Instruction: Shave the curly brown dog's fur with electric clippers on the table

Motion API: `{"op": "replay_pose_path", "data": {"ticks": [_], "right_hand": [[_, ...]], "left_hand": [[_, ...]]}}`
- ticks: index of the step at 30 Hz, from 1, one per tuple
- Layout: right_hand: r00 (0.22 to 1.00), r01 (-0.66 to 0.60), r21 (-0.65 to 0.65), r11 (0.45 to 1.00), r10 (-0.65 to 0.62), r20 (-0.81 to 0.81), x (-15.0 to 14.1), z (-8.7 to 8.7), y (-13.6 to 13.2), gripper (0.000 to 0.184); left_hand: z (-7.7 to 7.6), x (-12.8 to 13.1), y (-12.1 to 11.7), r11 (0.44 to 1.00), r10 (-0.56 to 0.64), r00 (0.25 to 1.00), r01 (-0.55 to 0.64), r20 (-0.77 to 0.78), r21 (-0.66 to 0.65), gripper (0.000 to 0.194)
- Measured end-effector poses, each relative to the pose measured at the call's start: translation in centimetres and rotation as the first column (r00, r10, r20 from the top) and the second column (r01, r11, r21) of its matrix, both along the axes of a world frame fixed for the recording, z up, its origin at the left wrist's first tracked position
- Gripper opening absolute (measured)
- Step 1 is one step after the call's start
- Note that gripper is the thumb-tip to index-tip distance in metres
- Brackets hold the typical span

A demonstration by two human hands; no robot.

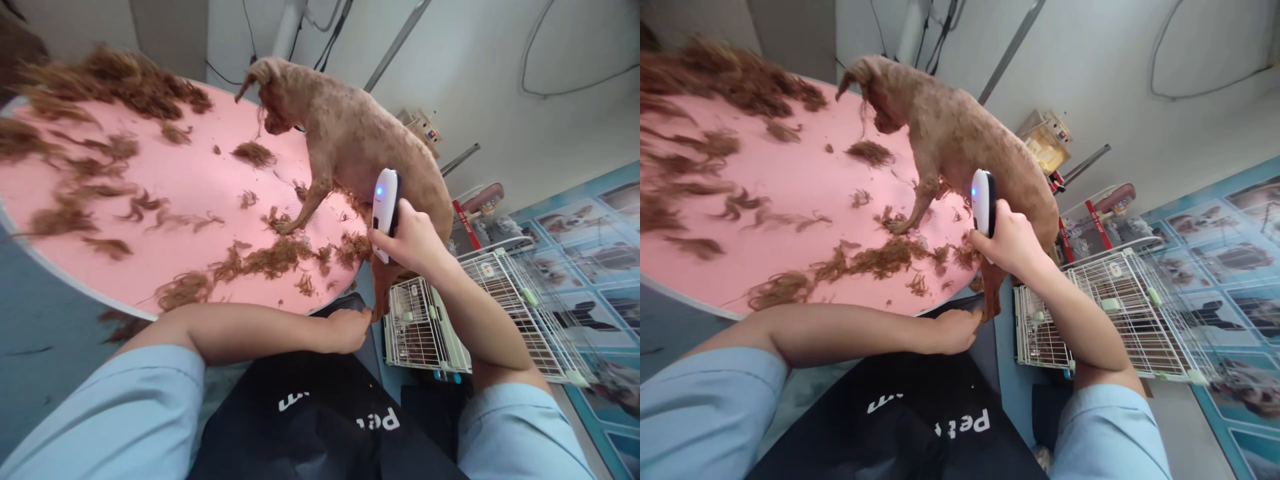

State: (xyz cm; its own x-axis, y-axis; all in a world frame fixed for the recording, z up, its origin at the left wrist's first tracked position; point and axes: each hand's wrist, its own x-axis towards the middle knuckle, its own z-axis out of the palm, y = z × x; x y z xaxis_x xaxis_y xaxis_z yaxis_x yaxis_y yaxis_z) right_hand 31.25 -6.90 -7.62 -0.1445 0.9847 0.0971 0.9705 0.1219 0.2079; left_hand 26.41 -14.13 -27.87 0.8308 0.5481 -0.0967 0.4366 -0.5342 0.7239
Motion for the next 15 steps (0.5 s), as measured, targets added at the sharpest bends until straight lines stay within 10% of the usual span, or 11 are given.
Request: {"op": "replay_pose_path", "data": {"ticks": [15], "right_hand": [[0.924,0.036,-0.287,0.957,0.077,0.375,-3.9,-4.9,3.2,0.050]], "left_hand": [[0.7,0.1,0.2,1.000,-0.005,1.000,0.005,0.015,0.010,0.046]]}}
